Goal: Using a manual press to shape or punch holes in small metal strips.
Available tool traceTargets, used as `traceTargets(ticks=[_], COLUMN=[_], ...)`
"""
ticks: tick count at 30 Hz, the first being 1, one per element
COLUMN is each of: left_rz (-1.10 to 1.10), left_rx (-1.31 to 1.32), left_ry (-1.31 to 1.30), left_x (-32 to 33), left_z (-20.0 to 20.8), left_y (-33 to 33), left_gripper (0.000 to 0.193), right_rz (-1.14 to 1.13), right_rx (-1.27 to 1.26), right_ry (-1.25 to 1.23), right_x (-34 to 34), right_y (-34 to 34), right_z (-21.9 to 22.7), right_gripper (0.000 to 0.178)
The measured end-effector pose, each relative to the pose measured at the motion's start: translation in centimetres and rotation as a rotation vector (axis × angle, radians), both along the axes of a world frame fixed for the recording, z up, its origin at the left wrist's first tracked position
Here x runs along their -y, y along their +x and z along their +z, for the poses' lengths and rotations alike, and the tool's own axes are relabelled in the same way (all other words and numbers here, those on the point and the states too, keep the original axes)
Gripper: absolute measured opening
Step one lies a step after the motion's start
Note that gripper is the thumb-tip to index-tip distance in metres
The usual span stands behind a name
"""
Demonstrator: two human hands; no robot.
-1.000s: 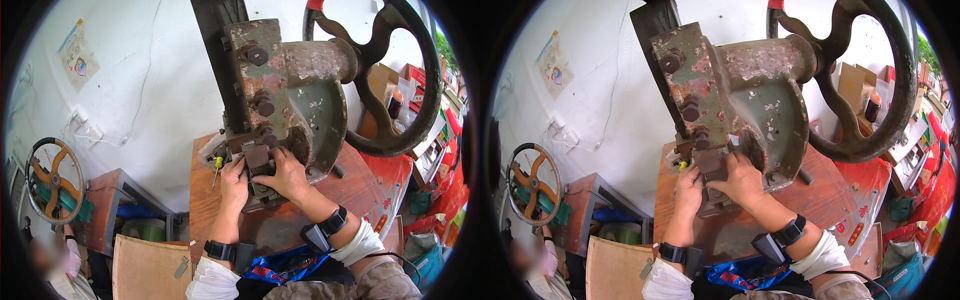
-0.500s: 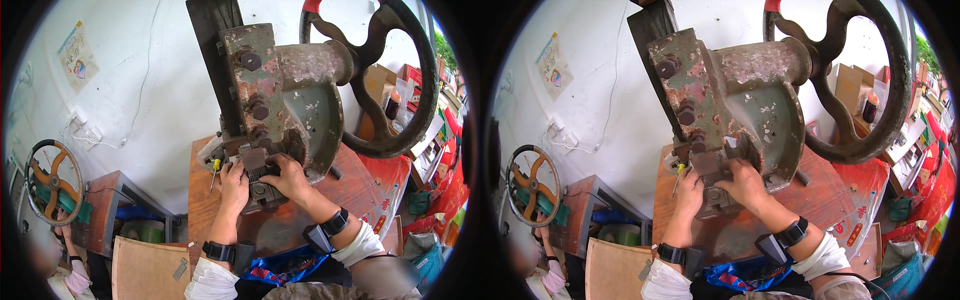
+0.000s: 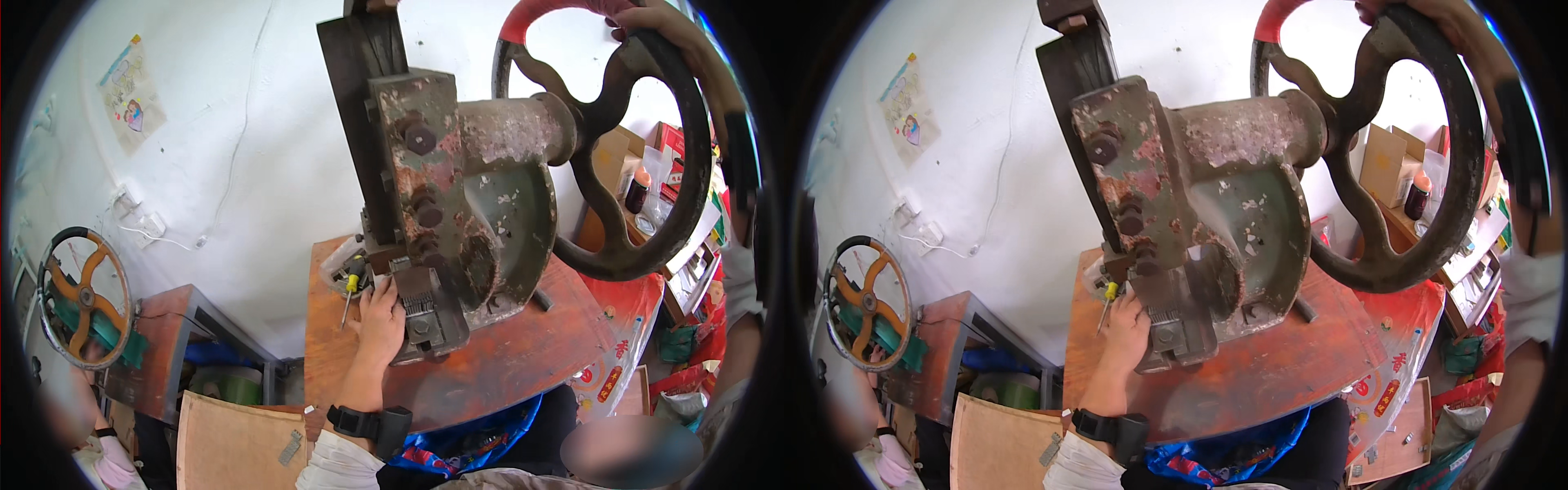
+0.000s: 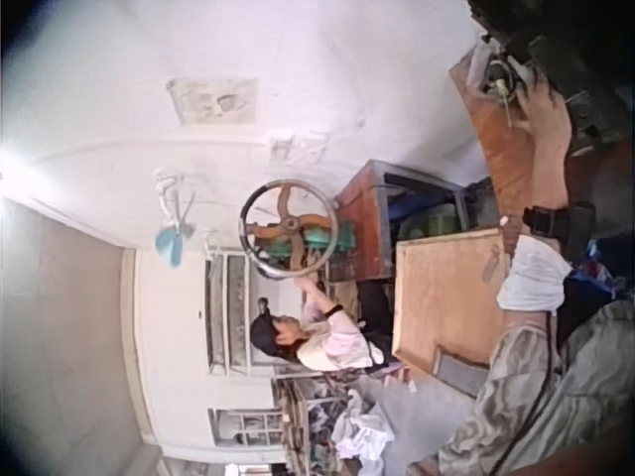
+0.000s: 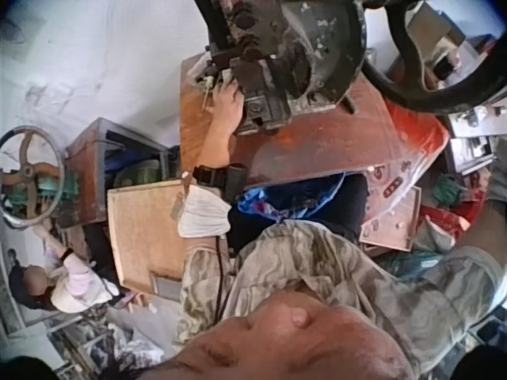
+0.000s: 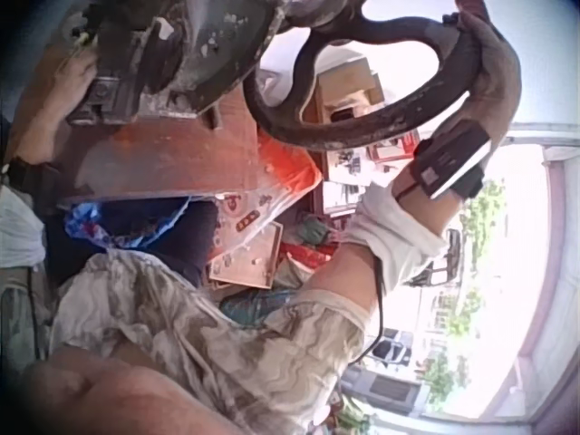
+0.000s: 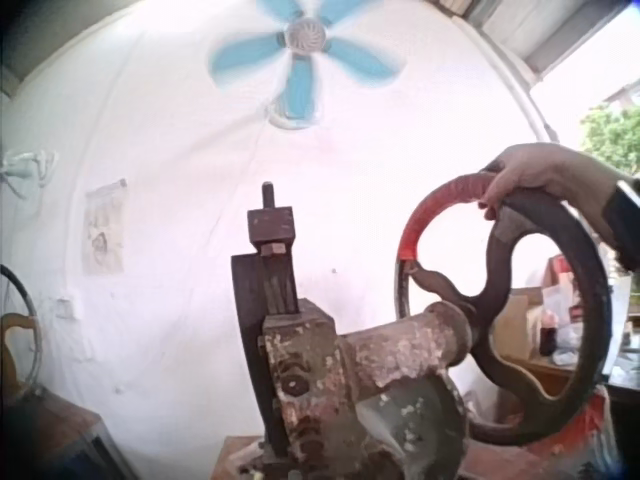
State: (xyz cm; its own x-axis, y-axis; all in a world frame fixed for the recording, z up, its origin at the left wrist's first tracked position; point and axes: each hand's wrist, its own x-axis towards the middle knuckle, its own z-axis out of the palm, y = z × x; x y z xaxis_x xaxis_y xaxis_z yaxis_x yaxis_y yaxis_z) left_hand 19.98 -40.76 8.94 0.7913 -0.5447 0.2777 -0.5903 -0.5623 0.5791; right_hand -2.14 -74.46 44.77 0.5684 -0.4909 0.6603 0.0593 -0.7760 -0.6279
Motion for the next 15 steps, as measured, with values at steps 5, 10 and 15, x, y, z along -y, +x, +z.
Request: traceTargets(ticks=[5, 10, 15], left_rz=[-0.173, -0.139, -0.002], left_rx=[-0.035, -0.082, -0.106], left_ry=[-0.154, -0.105, -0.089], left_x=[1.0, -0.1, -1.0], left_z=[-0.4, -1.3, -1.0], left_y=[0.7, 0.0, 0.2], left_gripper=[0.044, 0.041, 0.042], right_rz=[-0.347, -0.7, -0.33], right_rx=[0.104, 0.358, 0.371], right_ry=[-0.115, -0.483, 0.14], right_x=[-2.5, -3.2, -4.5], right_y=[-8.1, -3.0, -4.6], right_z=[-8.3, -36.6, -23.2], right_gripper=[0.052, 0.044, 0.051])
